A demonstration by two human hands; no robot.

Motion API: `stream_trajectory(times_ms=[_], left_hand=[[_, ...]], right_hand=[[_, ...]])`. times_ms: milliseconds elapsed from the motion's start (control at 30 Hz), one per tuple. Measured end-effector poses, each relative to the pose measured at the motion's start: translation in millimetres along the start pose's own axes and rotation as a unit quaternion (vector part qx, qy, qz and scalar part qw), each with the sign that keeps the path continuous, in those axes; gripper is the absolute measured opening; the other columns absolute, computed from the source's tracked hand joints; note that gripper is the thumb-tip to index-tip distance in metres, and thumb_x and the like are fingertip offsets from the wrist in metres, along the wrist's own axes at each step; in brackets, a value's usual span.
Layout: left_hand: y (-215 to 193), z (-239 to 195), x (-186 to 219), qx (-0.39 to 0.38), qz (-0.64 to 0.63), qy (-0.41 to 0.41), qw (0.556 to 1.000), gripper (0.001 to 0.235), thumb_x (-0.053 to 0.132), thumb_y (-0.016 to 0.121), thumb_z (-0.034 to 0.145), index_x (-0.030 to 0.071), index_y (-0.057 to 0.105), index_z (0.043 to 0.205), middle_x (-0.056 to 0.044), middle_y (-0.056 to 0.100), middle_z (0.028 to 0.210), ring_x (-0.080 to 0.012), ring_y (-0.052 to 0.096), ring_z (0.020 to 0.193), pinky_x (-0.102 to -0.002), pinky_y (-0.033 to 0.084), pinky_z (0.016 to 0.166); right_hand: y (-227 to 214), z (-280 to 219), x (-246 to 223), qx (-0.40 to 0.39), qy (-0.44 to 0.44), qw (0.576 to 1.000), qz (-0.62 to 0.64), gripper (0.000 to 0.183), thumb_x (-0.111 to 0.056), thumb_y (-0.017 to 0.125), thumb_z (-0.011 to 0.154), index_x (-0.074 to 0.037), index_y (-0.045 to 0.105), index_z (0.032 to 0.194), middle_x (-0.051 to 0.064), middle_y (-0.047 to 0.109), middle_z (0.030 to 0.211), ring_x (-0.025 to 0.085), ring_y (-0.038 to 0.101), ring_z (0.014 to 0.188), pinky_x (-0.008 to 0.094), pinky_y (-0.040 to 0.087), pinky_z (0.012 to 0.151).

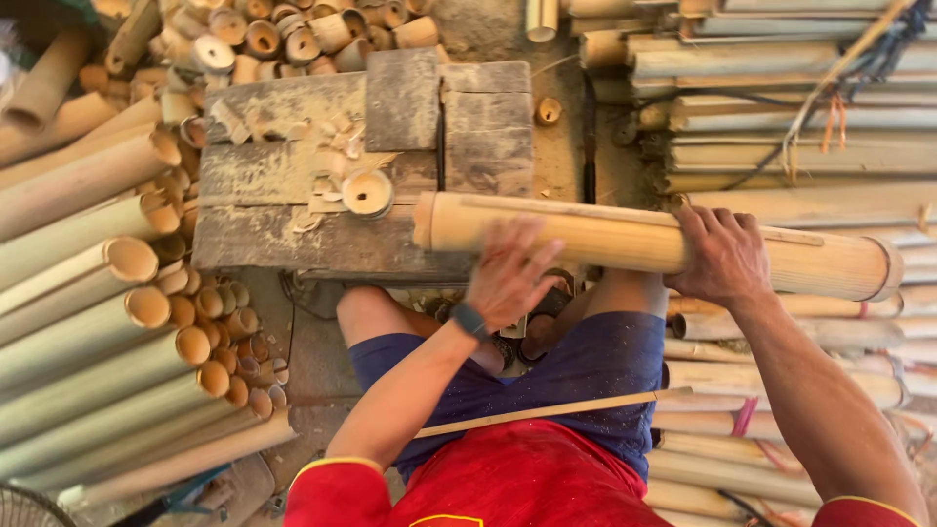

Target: The person repeatedly feeds bamboo poles through a manual shaping machine to smooth and round their ends. They handle each pole individually, rotating it against the cutter, then set the finished pieces aside.

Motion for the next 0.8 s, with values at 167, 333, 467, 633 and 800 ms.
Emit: stream_trajectory(times_ms=[167, 333, 467, 633, 800], left_hand=[[45.1, 11.3, -23.6, -0.045, 0.062, -0.085, 0.993, 0.083, 0.034, 0.078, 0.092, 0.019, 0.030, 0.158, -0.015, 0.025, 0.164, -0.0360, 0.019, 0.156, -0.060, 0.010, 0.132], [67.2, 13.4, -47.3, -0.043, 0.117, -0.102, 0.987, 0.089, 0.034, 0.075, 0.094, 0.019, 0.020, 0.163, -0.013, 0.025, 0.165, -0.0341, 0.018, 0.156, -0.057, 0.010, 0.131], [73.1, 20.0, -52.6, -0.032, 0.129, -0.125, 0.983, 0.100, 0.040, 0.079, 0.089, 0.018, 0.018, 0.164, -0.012, 0.028, 0.164, -0.0327, 0.021, 0.155, -0.056, 0.012, 0.131], [71.8, 40.8, -59.8, -0.071, 0.110, -0.159, 0.979, 0.110, 0.043, 0.086, 0.076, 0.016, 0.022, 0.160, -0.015, 0.034, 0.156, -0.0351, 0.026, 0.150, -0.058, 0.014, 0.127], [61.1, 77.9, -73.8, -0.094, 0.186, -0.164, 0.964, 0.096, 0.039, 0.089, 0.068, 0.016, 0.039, 0.147, -0.009, 0.046, 0.136, -0.0278, 0.040, 0.136, -0.054, 0.026, 0.118]], right_hand=[[5.5, 54.3, -7.9, -0.053, 0.004, 0.998, -0.015, 0.104, -0.047, 0.095, 0.043, -0.015, 0.056, 0.134, 0.008, 0.066, 0.128, 0.028, 0.060, 0.123, 0.046, 0.045, 0.103], [5.1, 87.1, -1.8, -0.127, -0.004, 0.991, -0.045, 0.109, -0.055, 0.094, 0.044, -0.017, 0.054, 0.138, 0.007, 0.064, 0.130, 0.028, 0.060, 0.124, 0.045, 0.046, 0.104], [7.6, 108.8, 6.1, -0.212, 0.010, 0.973, -0.090, 0.111, -0.059, 0.092, 0.048, -0.019, 0.051, 0.142, 0.007, 0.061, 0.135, 0.032, 0.064, 0.115, 0.045, 0.053, 0.098], [9.7, 136.0, 27.3, -0.239, -0.014, 0.968, -0.070, 0.115, -0.069, 0.087, 0.044, -0.018, 0.054, 0.142, 0.011, 0.067, 0.129, 0.032, 0.070, 0.109, 0.046, 0.057, 0.092], [12.0, 153.6, 45.6, -0.314, 0.037, 0.946, -0.073, 0.119, -0.079, 0.083, 0.042, -0.017, 0.058, 0.140, 0.012, 0.076, 0.113, 0.030, 0.073, 0.107, 0.047, 0.057, 0.094]])
Point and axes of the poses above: each hand's wrist, its own z-axis towards the middle knuckle, its own y-axis out of the palm, x = y × z, the point moved 2 cm from there along z, towards the middle knuckle
